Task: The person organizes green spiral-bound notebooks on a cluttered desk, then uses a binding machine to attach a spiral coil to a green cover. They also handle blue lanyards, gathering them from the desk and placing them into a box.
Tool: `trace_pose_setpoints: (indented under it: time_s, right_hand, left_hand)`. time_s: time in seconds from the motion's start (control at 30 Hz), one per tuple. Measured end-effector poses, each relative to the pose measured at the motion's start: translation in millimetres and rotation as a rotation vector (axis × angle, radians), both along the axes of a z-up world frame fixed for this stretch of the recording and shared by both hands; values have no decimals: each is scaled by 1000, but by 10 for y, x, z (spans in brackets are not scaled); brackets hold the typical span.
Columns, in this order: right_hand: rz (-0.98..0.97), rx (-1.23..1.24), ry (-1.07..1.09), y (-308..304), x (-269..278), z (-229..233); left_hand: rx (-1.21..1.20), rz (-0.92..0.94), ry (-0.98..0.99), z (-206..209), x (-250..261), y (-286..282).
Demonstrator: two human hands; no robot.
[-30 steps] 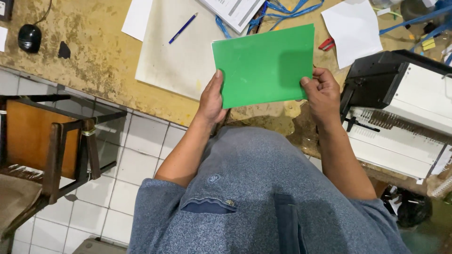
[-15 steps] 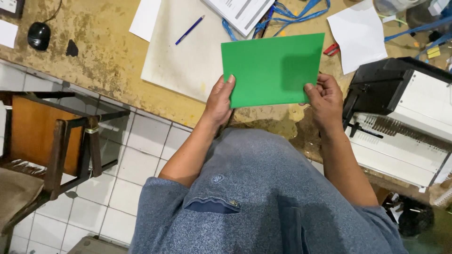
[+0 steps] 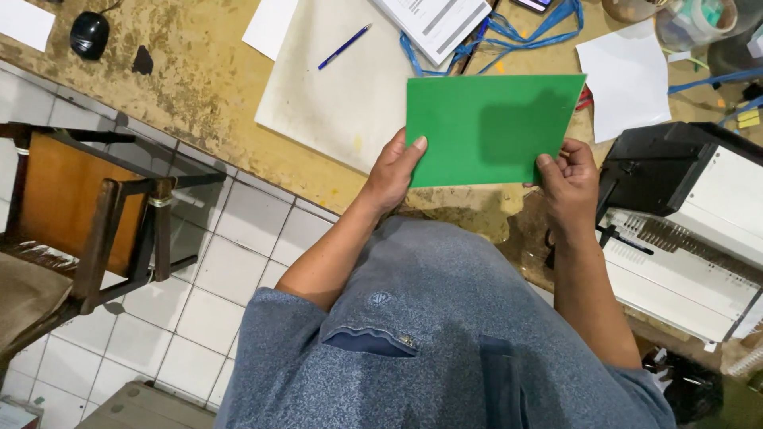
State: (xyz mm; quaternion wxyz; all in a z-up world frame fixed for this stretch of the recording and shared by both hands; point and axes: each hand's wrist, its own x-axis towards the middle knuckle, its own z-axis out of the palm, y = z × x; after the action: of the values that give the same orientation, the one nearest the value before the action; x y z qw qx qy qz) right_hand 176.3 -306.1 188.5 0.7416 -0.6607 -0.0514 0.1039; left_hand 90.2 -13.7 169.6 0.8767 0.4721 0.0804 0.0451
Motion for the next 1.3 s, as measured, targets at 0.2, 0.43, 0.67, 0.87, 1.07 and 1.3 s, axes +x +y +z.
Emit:
trace_pose_setpoints:
  time_s: [0.2, 0.43, 0.67, 0.87, 1.07, 1.3]
  right_hand:
    - [-6, -4, 15, 83, -56, 130]
    - [-13, 8, 39, 51, -61, 98]
    - [-5, -6, 37, 39, -55, 107]
    - [-5, -6, 32, 45, -57, 141]
    - [-7, -37, -76, 43, -97, 166]
    - [-62, -17, -141, 70, -133, 118]
  left_hand:
    - [11, 9, 2, 28, -24, 6]
    - [-7, 24, -23, 55, -15, -6]
    - [-7, 23, -36, -57, -10, -16]
    - [28, 14, -39, -49, -2, -12]
    - [8, 38, -21, -116, -26, 50]
    - [26, 10, 0, -269, -30, 125]
